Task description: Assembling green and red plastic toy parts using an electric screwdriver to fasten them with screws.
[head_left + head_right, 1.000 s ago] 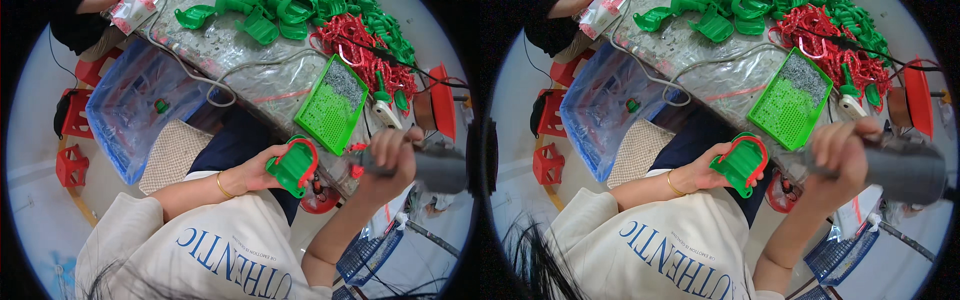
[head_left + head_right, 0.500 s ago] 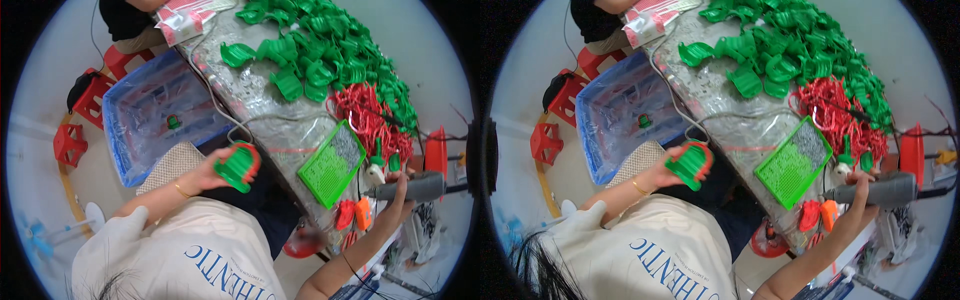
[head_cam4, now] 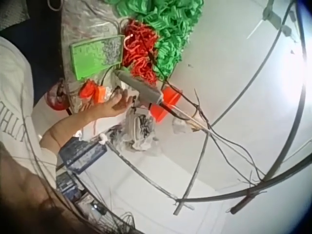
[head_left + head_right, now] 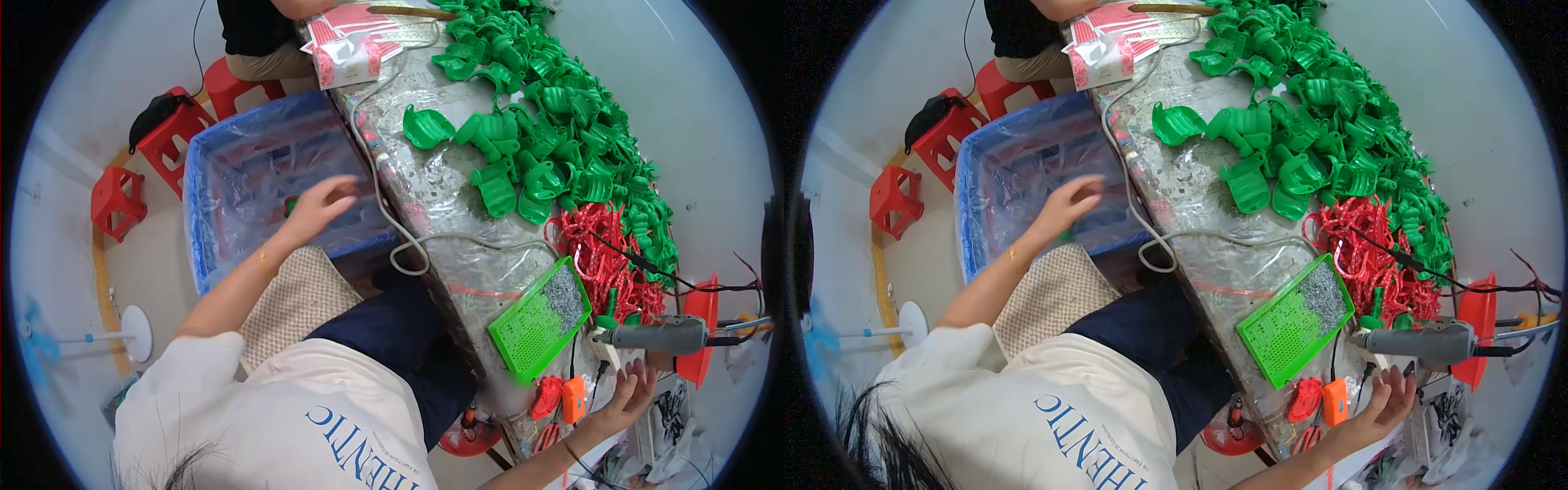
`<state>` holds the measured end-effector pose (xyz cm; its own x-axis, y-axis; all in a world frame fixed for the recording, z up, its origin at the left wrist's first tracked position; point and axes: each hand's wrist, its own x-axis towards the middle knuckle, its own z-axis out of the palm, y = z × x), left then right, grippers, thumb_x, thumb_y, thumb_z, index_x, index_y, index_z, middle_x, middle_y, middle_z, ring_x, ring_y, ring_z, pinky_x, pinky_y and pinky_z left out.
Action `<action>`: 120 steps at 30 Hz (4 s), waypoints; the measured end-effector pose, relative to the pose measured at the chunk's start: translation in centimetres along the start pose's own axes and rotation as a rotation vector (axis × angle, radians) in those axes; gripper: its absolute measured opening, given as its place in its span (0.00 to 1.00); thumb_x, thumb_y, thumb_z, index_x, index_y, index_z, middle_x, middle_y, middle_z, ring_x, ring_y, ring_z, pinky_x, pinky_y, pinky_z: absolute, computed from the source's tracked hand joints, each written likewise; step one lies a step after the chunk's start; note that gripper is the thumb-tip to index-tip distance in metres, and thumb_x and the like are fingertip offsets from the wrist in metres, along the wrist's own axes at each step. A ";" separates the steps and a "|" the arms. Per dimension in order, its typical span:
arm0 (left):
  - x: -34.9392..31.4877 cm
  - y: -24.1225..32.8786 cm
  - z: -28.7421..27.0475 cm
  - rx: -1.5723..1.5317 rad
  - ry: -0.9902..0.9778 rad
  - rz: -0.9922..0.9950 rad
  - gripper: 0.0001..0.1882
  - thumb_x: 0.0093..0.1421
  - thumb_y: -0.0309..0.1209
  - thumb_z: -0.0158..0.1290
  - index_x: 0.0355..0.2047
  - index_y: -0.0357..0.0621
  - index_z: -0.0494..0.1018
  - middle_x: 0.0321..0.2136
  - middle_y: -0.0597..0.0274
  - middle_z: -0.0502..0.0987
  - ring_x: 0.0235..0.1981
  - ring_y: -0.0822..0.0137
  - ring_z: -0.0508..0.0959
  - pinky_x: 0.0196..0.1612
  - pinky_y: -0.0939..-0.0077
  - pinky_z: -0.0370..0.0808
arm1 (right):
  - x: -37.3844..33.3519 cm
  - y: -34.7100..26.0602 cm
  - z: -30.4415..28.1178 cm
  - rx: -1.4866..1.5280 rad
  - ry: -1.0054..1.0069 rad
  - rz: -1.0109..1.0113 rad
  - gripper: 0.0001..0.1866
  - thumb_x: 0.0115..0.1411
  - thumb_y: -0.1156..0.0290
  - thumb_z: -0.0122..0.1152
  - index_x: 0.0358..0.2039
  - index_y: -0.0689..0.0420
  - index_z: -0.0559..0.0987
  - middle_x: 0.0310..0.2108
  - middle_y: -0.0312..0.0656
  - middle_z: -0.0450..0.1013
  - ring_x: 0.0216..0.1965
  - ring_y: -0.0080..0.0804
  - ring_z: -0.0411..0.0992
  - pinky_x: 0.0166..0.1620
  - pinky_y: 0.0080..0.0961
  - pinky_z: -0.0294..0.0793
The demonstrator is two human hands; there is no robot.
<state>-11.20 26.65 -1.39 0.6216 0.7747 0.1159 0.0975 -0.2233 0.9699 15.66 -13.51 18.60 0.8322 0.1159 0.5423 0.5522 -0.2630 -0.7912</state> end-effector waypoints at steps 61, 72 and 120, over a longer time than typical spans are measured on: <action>-12.2 11.4 20.6 -1.270 -1.053 -1.061 0.31 0.65 0.54 0.32 0.60 0.46 0.56 0.53 0.44 0.66 0.53 0.49 0.69 0.56 0.51 0.65 | 11.0 18.4 6.5 -0.604 -0.441 -0.438 0.13 0.52 0.72 0.61 0.41 0.53 0.78 0.33 0.44 0.72 0.33 0.38 0.71 0.37 0.29 0.70; -12.6 11.5 21.3 -1.264 -1.084 -1.013 0.32 0.63 0.48 0.45 0.62 0.48 0.51 0.55 0.53 0.64 0.53 0.54 0.68 0.55 0.54 0.67 | 10.8 17.5 9.7 -0.607 -0.529 -0.671 0.15 0.47 0.73 0.66 0.38 0.50 0.78 0.39 0.42 0.71 0.41 0.43 0.69 0.43 0.35 0.69; -9.6 14.0 22.9 -1.279 -0.896 -0.844 0.36 0.58 0.39 0.54 0.63 0.52 0.50 0.54 0.63 0.66 0.53 0.70 0.69 0.52 0.61 0.71 | -8.2 1.4 2.3 -0.222 -0.580 0.590 0.08 0.58 0.74 0.58 0.38 0.64 0.75 0.29 0.34 0.73 0.30 0.16 0.70 0.34 0.14 0.70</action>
<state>1.95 2.54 6.15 0.9638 -0.2033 -0.1723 0.2474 0.9229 0.2950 9.76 -12.67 12.42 0.9081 0.3570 -0.2189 0.0485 -0.6089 -0.7917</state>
